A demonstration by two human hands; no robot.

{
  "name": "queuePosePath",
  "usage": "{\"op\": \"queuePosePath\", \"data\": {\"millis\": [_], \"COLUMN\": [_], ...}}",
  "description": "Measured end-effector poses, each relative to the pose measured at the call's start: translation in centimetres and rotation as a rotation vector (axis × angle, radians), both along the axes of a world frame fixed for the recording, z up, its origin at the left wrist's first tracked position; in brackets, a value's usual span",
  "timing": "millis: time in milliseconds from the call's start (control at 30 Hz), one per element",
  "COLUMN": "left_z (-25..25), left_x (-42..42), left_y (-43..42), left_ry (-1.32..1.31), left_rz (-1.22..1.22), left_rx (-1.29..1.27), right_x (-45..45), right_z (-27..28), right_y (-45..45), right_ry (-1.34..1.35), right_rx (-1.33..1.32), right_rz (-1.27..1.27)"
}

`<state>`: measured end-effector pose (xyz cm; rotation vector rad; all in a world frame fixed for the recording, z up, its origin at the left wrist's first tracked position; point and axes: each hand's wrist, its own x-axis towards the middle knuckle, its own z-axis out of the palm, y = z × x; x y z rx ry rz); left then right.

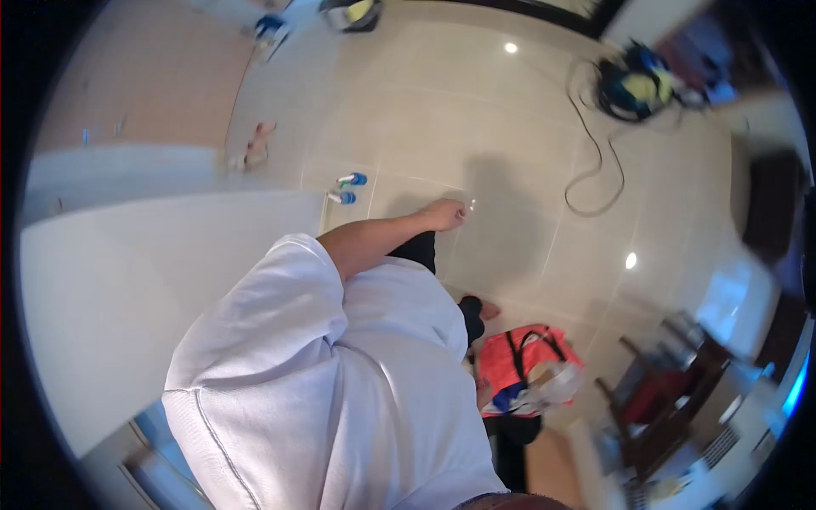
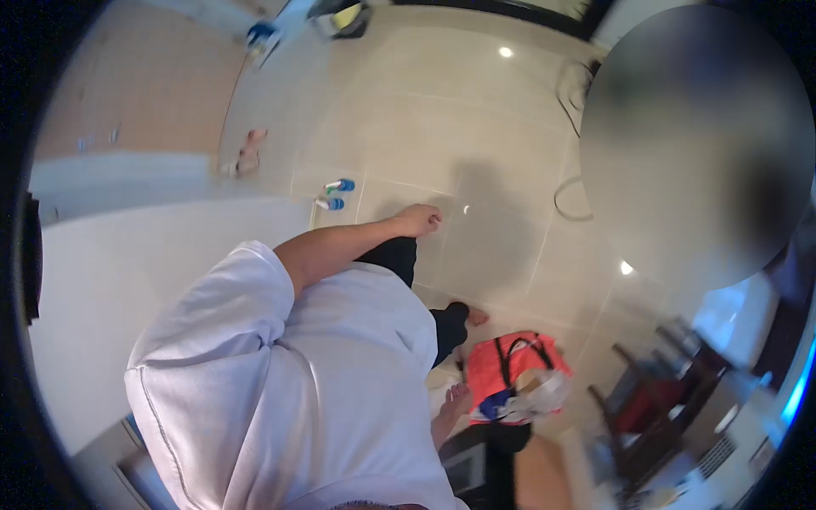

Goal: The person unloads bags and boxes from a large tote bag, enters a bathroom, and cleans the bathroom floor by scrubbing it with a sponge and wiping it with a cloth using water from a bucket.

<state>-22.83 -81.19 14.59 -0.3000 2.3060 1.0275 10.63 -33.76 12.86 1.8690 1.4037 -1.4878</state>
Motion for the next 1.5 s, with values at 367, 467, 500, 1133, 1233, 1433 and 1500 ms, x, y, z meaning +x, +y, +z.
{"op": "queuePosePath", "data": {"millis": [367, 467, 500, 1133, 1233, 1433, 1500], "left_z": [-1.0, 1.1, 2.3, 5.9, 5.0, 3.0, 0.5], "left_x": [23.4, 27.7, 28.5, 18.9, 16.9, 15.4, 14.7], "left_y": [-27.1, -23.3, -21.8, 5.9, 7.9, 12.2, 14.8], "left_ry": [-0.224, -0.280, -0.292, -0.333, -0.422, -0.391, -0.157], "left_rz": [0.823, 1.058, 1.189, 2.107, 2.365, 2.588, 2.793], "left_rx": [-0.382, -0.302, -0.254, 0.006, 0.134, 0.323, 0.223], "right_x": [-32.8, -37.7, -39.4, -82.6, -79.2, -71.3, -65.2], "right_z": [13.1, 12.6, 13.1, 12.3, 15.1, 11.9, 11.3], "right_y": [-16.6, -16.6, -17.0, -64.8, -70.7, -75.1, -74.3], "right_ry": [0.136, 0.200, 0.180, 0.305, 0.514, 0.124, 0.001], "right_rx": [-0.078, -0.161, -0.170, -0.391, -0.250, -0.223, -0.183], "right_rz": [1.037, 1.161, 1.240, 2.026, 2.087, 2.545, 2.823]}}
